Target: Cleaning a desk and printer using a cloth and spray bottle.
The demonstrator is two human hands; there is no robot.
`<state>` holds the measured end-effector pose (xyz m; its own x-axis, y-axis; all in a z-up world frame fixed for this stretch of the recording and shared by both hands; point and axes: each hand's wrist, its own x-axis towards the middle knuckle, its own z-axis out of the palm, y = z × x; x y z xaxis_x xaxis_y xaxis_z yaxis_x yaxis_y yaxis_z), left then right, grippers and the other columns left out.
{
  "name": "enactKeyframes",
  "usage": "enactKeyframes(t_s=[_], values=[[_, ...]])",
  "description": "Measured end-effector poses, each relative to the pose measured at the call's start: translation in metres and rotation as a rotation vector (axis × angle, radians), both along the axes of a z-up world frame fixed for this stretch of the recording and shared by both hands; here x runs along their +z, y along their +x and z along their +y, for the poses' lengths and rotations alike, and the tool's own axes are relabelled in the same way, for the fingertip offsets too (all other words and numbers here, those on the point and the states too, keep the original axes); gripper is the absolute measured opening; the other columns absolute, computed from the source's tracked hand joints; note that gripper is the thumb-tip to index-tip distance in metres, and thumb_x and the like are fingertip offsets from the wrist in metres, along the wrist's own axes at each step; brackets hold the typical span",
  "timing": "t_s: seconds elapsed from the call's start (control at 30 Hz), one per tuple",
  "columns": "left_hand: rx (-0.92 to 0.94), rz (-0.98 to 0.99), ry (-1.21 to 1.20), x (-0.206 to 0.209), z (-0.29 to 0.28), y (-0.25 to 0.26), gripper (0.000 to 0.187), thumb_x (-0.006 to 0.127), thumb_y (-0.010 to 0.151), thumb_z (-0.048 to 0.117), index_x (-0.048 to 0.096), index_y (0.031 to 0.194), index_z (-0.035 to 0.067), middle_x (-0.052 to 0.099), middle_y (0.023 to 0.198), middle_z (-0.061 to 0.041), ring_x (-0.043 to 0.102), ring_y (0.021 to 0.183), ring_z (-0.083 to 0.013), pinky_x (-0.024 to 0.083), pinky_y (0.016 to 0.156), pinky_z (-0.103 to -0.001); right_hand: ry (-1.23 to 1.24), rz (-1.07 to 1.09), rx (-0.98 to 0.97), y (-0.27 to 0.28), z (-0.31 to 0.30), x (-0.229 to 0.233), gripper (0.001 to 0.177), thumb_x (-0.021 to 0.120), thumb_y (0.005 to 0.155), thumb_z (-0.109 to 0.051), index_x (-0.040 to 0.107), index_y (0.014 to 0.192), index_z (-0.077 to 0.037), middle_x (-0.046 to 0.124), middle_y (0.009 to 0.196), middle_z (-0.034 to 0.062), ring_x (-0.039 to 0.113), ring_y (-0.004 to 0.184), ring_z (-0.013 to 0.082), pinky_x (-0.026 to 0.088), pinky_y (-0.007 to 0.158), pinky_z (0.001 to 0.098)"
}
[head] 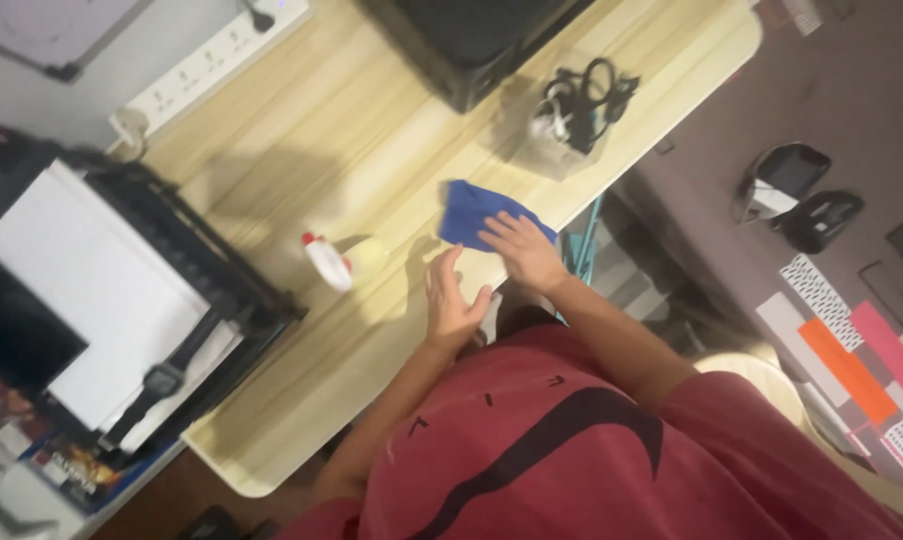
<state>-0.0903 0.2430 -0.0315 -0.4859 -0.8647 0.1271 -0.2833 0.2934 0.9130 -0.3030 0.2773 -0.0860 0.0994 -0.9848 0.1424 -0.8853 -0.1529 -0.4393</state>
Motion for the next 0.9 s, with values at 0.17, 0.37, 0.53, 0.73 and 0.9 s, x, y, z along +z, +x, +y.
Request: enactKeyframes(t_s=[0.17, 0.37, 0.53, 0.73, 0.9], values=[[-0.012, 0.030, -0.001, 0.017, -0.026, -0.082, 0.093, 0.082, 0.085, 0.020, 0.028, 0.157, -0.001, 0.042, 0.150, -0.027, 0.046, 0.135, -0.0421, 0.050, 0.104, -0.045, -0.101, -0.172, -0.230, -0.094, 0.031, -0.026, 0.037, 0.059, 0.076, 0.003, 0.071, 0.109, -0.009, 0.071, 0.121, 0.0139, 0.062, 0.121, 0.0356, 0.048, 0.107, 0.0460], [0.118, 0.047, -0.040, 0.015, -0.053, -0.198, 0.122, 0.093, 0.073, 0.025, 0.011, 0.160, -0.003, 0.030, 0.157, -0.032, 0.033, 0.143, -0.0474, 0.031, 0.117, -0.052, -0.035, -0.918, -0.678, -0.242, -0.020, -0.015, 0.038, 0.043, 0.086, 0.005, 0.073, 0.107, -0.005, 0.074, 0.100, 0.0093, 0.068, 0.096, 0.0211, 0.053, 0.091, 0.0333], [0.353, 0.115, 0.037, -0.006, -0.059, -0.261, 0.133, 0.098, 0.067, 0.026, 0.007, 0.159, -0.004, 0.028, 0.157, -0.033, 0.031, 0.146, -0.0455, 0.025, 0.122, -0.052, -0.046, -0.861, -0.761, -0.400, -0.100, -0.004, 0.034, 0.052, 0.099, -0.010, 0.057, 0.132, -0.007, 0.068, 0.115, 0.0127, 0.066, 0.104, 0.0226, 0.054, 0.093, 0.0346], [0.552, 0.194, 0.121, -0.025, -0.053, -0.269, 0.118, 0.094, 0.067, 0.022, 0.017, 0.154, 0.002, 0.040, 0.144, -0.022, 0.047, 0.135, -0.0343, 0.039, 0.117, -0.044, 0.222, -0.157, -0.743, -0.431, -0.164, -0.020, 0.068, 0.061, 0.098, -0.047, 0.039, 0.159, -0.023, 0.024, 0.167, 0.0188, 0.020, 0.151, 0.0435, 0.017, 0.115, 0.0690], [0.749, 0.165, 0.097, -0.037, -0.042, -0.219, 0.114, 0.092, 0.068, 0.013, 0.016, 0.153, 0.004, 0.036, 0.146, -0.021, 0.044, 0.136, -0.0324, 0.040, 0.117, -0.043, -0.024, 0.141, -0.285, -0.315, -0.165, -0.020, 0.068, 0.068, 0.086, -0.037, 0.054, 0.149, -0.016, 0.044, 0.157, 0.0181, 0.032, 0.148, 0.0418, 0.020, 0.114, 0.0667]])
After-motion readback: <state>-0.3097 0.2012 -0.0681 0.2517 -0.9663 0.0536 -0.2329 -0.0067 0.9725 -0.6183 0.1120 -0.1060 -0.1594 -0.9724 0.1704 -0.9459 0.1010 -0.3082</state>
